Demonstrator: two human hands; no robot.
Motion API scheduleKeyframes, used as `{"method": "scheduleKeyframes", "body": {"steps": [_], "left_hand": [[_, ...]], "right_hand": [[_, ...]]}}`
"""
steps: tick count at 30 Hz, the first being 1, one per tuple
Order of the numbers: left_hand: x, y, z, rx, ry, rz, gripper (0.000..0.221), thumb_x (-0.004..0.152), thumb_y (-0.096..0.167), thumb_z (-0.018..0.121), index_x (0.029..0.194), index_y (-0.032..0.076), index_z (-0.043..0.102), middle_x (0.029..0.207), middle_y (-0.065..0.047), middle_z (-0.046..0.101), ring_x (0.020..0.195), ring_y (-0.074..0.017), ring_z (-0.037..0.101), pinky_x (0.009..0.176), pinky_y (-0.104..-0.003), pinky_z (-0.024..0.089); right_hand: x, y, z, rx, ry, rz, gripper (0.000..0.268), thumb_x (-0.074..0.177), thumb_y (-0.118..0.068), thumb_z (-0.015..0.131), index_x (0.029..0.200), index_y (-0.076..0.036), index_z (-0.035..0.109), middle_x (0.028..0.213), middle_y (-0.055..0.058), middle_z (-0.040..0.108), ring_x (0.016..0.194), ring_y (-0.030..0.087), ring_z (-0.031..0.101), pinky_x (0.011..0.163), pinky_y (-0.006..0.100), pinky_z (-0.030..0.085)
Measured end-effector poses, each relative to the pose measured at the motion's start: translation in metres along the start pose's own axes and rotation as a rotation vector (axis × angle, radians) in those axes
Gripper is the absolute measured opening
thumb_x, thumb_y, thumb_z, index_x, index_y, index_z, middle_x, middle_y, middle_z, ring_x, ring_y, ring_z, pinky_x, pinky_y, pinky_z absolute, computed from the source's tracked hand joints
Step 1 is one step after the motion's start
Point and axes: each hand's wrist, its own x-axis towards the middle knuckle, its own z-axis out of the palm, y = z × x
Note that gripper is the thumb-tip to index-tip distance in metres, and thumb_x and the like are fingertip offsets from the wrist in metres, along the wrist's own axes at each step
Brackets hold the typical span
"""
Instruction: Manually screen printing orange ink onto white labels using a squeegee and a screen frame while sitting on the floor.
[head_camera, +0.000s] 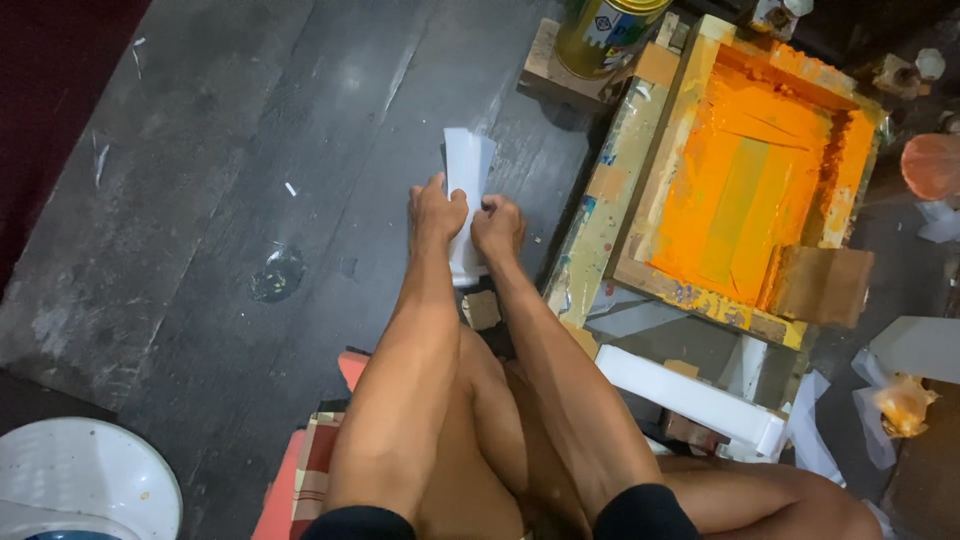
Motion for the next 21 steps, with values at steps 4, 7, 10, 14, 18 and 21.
{"method": "scheduleKeyframes", "body": {"steps": [4, 7, 10, 14, 18, 21], "left_hand": [[-0.007, -0.001, -0.003, -0.016, -0.009, 0.045, 0.066, 0.091, 0.030, 0.053, 0.155, 0.016, 0.050, 0.144, -0.020, 0.050, 0.138, -0.0379, 0.050, 0.113, -0.053, 0.045], [-0.021, 0.008, -0.009, 0.000, -0.057, 0.034, 0.066, 0.092, 0.029, 0.052, 0.157, 0.019, 0.047, 0.146, -0.020, 0.049, 0.142, -0.0385, 0.047, 0.117, -0.054, 0.041], [-0.018, 0.010, -0.008, -0.015, -0.056, 0.021, 0.066, 0.093, 0.030, 0.054, 0.158, 0.021, 0.046, 0.147, -0.020, 0.048, 0.144, -0.0384, 0.045, 0.117, -0.055, 0.039], [-0.032, 0.022, -0.019, 0.031, -0.098, 0.002, 0.065, 0.095, 0.027, 0.050, 0.160, 0.021, 0.043, 0.152, -0.022, 0.044, 0.147, -0.0396, 0.041, 0.120, -0.055, 0.036], [-0.024, 0.017, -0.010, 0.094, -0.094, -0.044, 0.066, 0.095, 0.034, 0.052, 0.160, 0.026, 0.041, 0.156, -0.023, 0.039, 0.148, -0.0424, 0.040, 0.119, -0.057, 0.036], [-0.017, 0.012, -0.003, 0.085, -0.108, -0.061, 0.071, 0.095, 0.038, 0.053, 0.163, 0.028, 0.037, 0.161, -0.026, 0.031, 0.150, -0.0436, 0.036, 0.119, -0.058, 0.034]], "right_hand": [[-0.032, -0.030, -0.027, 0.019, -0.056, -0.039, 0.031, 0.088, -0.018, 0.071, 0.119, -0.012, 0.075, 0.104, 0.016, 0.074, 0.108, 0.036, 0.071, 0.093, 0.048, 0.057], [-0.046, -0.041, -0.040, -0.026, -0.098, -0.112, 0.040, 0.089, -0.014, 0.072, 0.127, -0.004, 0.069, 0.107, 0.021, 0.071, 0.113, 0.041, 0.067, 0.097, 0.051, 0.056], [-0.047, -0.042, -0.038, -0.031, -0.091, -0.113, 0.037, 0.087, -0.016, 0.075, 0.124, -0.009, 0.072, 0.115, 0.019, 0.066, 0.116, 0.041, 0.066, 0.098, 0.051, 0.054], [-0.050, -0.039, -0.037, 0.058, -0.142, -0.102, 0.041, 0.089, -0.015, 0.071, 0.129, -0.005, 0.068, 0.107, 0.023, 0.067, 0.115, 0.044, 0.066, 0.097, 0.052, 0.054], [-0.056, -0.044, -0.044, 0.095, -0.166, -0.096, 0.046, 0.092, -0.014, 0.062, 0.138, -0.007, 0.064, 0.113, 0.023, 0.069, 0.120, 0.042, 0.064, 0.101, 0.053, 0.053], [-0.061, -0.050, -0.049, 0.073, -0.165, -0.124, 0.043, 0.096, -0.006, 0.055, 0.138, -0.005, 0.064, 0.124, 0.027, 0.067, 0.126, 0.044, 0.061, 0.104, 0.053, 0.050]]}}
